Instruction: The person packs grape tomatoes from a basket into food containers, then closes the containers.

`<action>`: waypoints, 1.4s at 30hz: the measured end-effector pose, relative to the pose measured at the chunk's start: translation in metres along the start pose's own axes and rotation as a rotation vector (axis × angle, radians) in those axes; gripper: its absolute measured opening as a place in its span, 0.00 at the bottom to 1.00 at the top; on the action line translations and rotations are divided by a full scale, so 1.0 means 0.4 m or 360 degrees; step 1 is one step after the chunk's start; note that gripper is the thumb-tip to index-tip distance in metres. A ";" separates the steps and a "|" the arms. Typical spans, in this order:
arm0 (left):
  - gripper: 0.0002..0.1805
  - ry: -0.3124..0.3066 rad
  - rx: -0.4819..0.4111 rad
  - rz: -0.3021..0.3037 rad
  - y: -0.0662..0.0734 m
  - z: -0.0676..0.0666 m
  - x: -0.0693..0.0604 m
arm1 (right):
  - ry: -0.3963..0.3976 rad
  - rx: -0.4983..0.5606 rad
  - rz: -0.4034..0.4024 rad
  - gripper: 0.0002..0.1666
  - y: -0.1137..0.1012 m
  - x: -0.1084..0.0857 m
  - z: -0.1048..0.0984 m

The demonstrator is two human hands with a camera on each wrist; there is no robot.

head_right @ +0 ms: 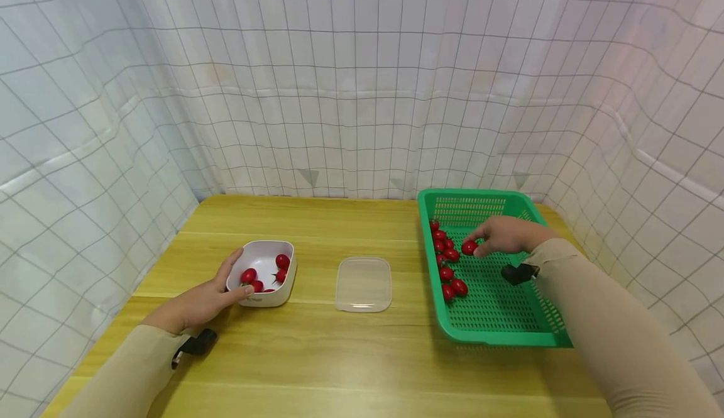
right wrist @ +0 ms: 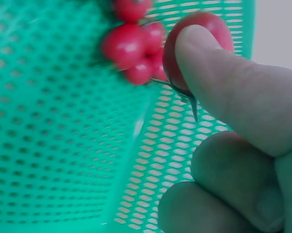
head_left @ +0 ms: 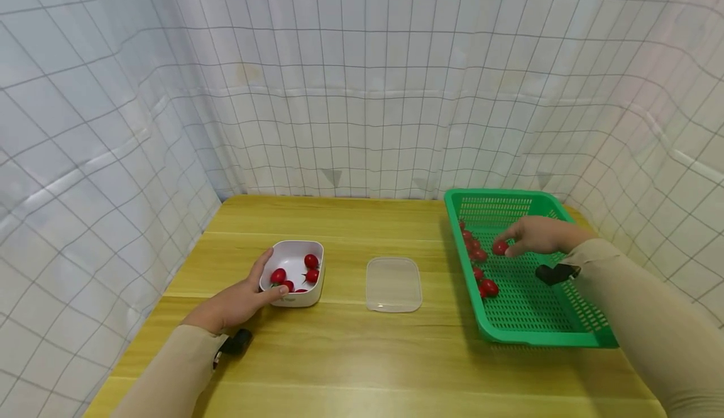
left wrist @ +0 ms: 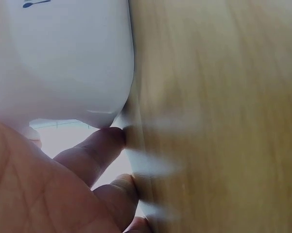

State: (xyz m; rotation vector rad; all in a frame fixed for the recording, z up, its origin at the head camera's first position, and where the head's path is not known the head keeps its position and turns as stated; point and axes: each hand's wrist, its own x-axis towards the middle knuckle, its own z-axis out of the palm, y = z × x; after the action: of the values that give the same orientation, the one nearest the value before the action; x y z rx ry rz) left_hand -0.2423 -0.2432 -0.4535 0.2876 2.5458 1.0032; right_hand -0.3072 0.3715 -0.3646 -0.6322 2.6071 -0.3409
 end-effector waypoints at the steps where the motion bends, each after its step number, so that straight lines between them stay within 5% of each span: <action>1: 0.59 -0.0001 0.0000 0.0003 -0.001 0.000 0.000 | 0.0028 -0.0002 -0.0010 0.27 -0.007 0.001 -0.008; 8: 0.58 0.0000 0.0021 0.0010 -0.004 0.002 0.000 | 0.0216 -0.0060 0.0017 0.28 -0.065 0.009 -0.059; 15: 0.58 0.0004 0.0020 0.0007 -0.005 0.004 0.000 | 0.0353 0.0058 0.0001 0.28 -0.143 0.038 -0.101; 25: 0.58 0.0016 0.0049 0.0012 -0.002 0.003 -0.005 | 0.0312 0.0120 -0.0117 0.26 -0.322 0.129 -0.120; 42: 0.58 0.0033 0.0060 0.0012 0.004 0.005 -0.009 | 0.0179 0.0028 -0.0372 0.23 -0.594 0.322 -0.027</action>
State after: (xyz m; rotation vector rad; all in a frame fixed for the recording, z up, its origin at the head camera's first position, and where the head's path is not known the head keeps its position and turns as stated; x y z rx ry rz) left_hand -0.2381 -0.2420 -0.4528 0.2989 2.5866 0.9671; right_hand -0.3260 0.1051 -0.3220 -0.9401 2.6366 -0.4835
